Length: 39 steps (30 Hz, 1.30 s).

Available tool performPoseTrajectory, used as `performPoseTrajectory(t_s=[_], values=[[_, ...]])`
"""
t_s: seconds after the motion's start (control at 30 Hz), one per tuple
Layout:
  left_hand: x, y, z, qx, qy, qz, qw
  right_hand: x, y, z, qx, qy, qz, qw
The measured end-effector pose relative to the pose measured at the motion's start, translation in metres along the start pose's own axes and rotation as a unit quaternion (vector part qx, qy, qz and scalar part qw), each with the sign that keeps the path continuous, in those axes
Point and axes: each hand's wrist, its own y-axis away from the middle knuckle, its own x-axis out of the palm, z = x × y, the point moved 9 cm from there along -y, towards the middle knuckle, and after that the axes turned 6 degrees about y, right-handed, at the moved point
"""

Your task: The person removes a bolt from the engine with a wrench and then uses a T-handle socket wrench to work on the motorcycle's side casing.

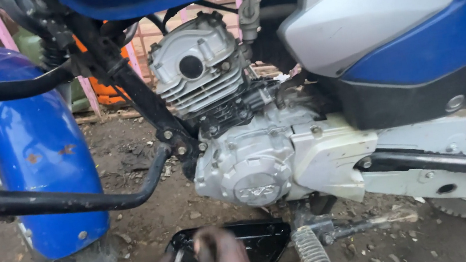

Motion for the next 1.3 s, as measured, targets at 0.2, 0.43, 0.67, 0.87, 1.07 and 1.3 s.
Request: performPoseTrajectory(t_s=[0.2, 0.43, 0.67, 0.87, 1.07, 1.3], values=[[0.055, -0.011, -0.081, 0.307, 0.042, 0.013, 0.951, -0.090, -0.014, 0.080, -0.003, 0.068, -0.012, 0.998], [0.087, 0.022, -0.133, 0.340, 0.075, 0.023, 0.937, -0.153, -0.003, 0.107, 0.093, 0.225, 0.108, 0.964], [0.109, 0.043, -0.186, 0.381, 0.091, 0.078, 0.917, -0.187, -0.013, 0.108, 0.027, 0.280, 0.111, 0.953], [0.123, 0.046, -0.201, 0.375, 0.039, 0.094, 0.922, -0.203, -0.022, 0.102, -0.058, 0.283, 0.097, 0.952], [0.139, 0.033, -0.201, 0.265, -0.009, 0.082, 0.961, -0.209, -0.033, 0.081, -0.009, 0.215, 0.093, 0.972], [0.166, 0.038, -0.237, 0.030, 0.040, 0.077, 0.996, -0.263, 0.006, 0.045, 0.220, -0.065, -0.160, 0.960]])
